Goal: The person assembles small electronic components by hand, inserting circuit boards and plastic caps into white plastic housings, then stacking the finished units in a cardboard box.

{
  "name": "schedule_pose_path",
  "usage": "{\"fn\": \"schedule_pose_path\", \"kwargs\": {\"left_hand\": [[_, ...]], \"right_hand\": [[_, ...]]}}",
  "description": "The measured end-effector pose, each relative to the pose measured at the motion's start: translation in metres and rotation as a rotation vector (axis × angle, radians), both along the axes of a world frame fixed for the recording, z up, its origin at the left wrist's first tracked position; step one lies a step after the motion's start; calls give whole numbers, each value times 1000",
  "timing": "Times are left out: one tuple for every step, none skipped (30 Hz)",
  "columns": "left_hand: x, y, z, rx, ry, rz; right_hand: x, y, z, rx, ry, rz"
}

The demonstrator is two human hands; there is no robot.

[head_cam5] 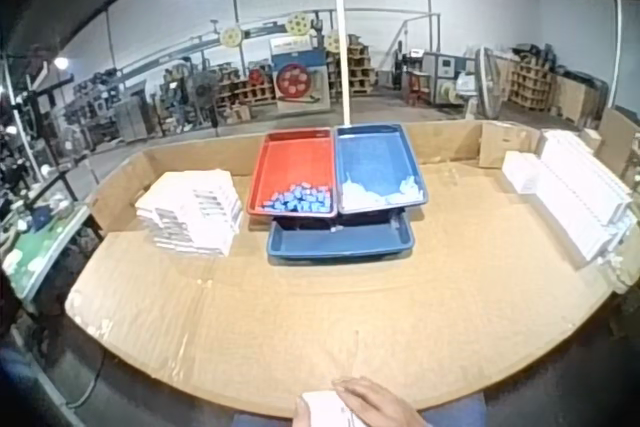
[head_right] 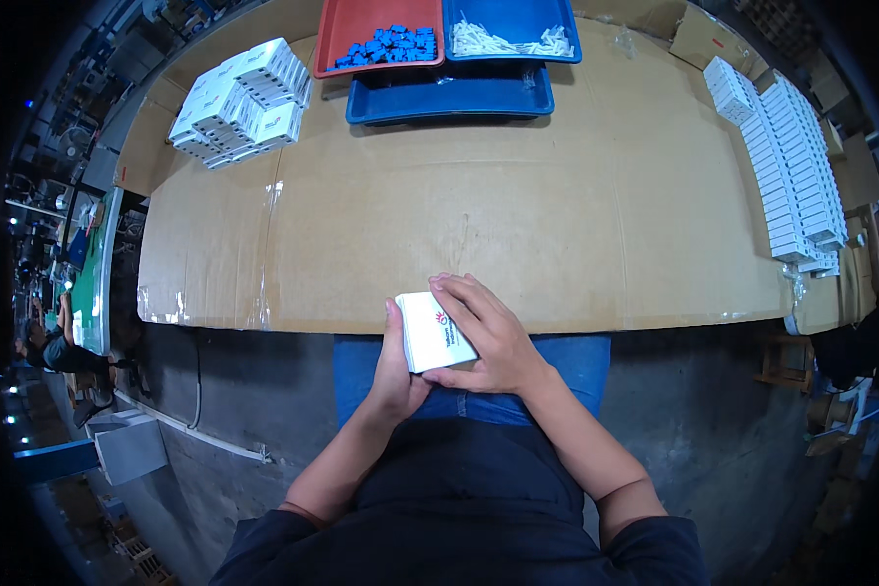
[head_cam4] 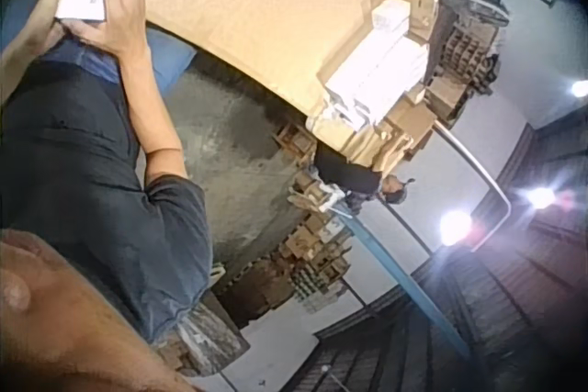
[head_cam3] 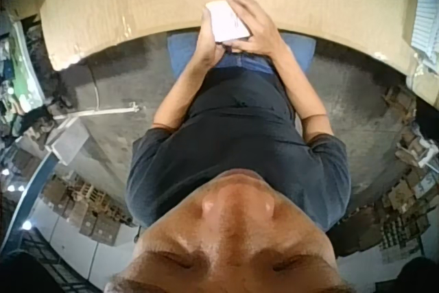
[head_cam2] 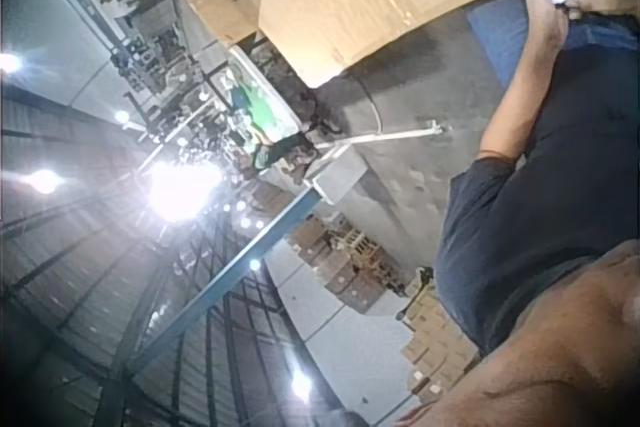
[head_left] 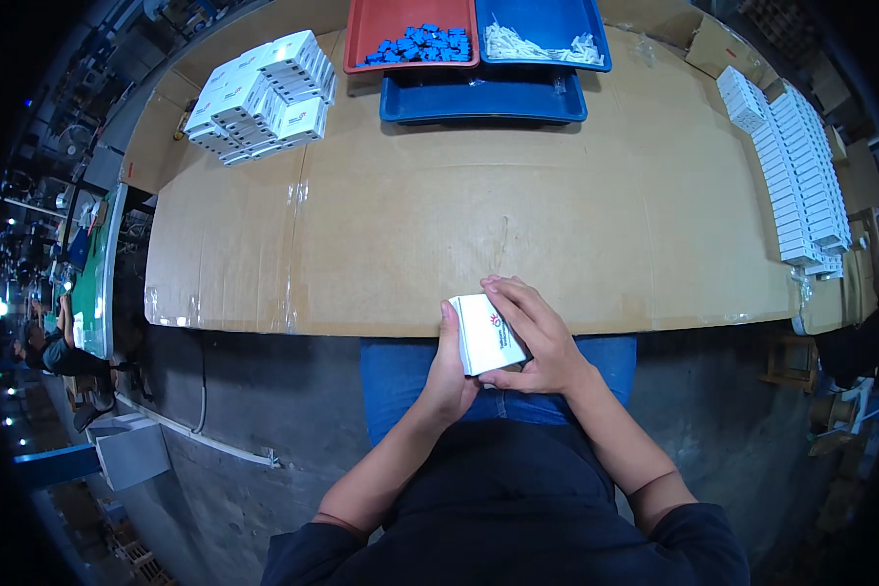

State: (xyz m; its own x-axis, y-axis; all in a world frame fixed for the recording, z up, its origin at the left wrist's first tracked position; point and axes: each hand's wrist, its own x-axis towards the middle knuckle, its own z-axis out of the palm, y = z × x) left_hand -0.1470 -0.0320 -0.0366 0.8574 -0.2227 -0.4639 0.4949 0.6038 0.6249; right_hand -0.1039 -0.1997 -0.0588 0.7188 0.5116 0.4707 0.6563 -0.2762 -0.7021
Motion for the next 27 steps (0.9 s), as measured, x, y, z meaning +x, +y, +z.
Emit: {"fn": "schedule_pose_path", "kwargs": {"left_hand": [[0, -1, 3, -36, 25, -10], [-1, -1, 2, -36, 24, -9], [-3, -1, 2, -21, 9, -16], [-5, -1, 1, -9, -6, -24], [-5, -3, 2, -10, -6, -25], [-6, -4, 4, -4, -7, -29], [-6, -5, 5, 4, -7, -32], [-7, -5, 3, 3, -7, -31], [-7, -5, 1, 10, -14, -42], [-7, -4, 0, 16, -22, -54], [-7, -4, 0, 15, -22, -54], [-8, -4, 1, 0, -45, -61], [-8, -4, 2, -15, -68, -69], [-8, -4, 3, -16, -69, -69], [-9, -5, 5, -29, -73, -63], [-9, -5, 6, -41, -77, -54], [-9, -5, 5, -41, -79, -52], [-8, -5, 3, -40, -67, -43], [-8, -5, 2, -40, -55, -34], [-8, -6, 1, -40, -56, -32], [-7, -7, 1, -43, -36, -13], [-7, -7, 1, -46, -16, 5], [-6, -7, -1, -47, -17, 5], [-6, -6, -5, -44, -27, -6], [-6, -5, -9, -41, -38, -17], [-6, -3, -14, -42, -39, -16], [-6, -1, -19, -163, 27, 0]], "right_hand": [[0, 0, 1, -15, -5, 11], [0, 0, 1, -15, -5, 12], [0, 1, 1, -15, -24, 2], [0, 1, 1, -17, -43, -11], [1, 1, 1, -18, -43, -12], [2, 1, 2, 0, -69, -15], [2, 1, 2, 19, -95, -18], [2, 2, 0, 18, -95, -17], [1, 2, -3, 61, -122, -22], [1, 3, -6, 104, -149, -28], [1, 3, -8, 103, -149, -28], [1, 3, -9, 132, -172, -20], [1, 3, -10, 162, -196, -13], [0, 3, -11, 160, -197, -14], [-1, 3, -12, 184, -199, -18], [-2, 4, -13, 210, -201, -19], [-2, 5, -15, 211, -202, -17], [-2, 5, -17, 219, -191, -22], [-3, 6, -19, 227, -180, -27], [-3, 6, -21, 227, -180, -25], [-3, 6, -22, 231, -172, -26], [-4, 5, -23, 236, -164, -29], [-4, 6, -25, 235, -165, -28], [-4, 6, -26, 239, -159, -38], [-4, 6, -27, 243, -154, -47], [-8, 7, -27, 242, -156, -46], [-14, 7, -28, 333, -5, -113]]}}
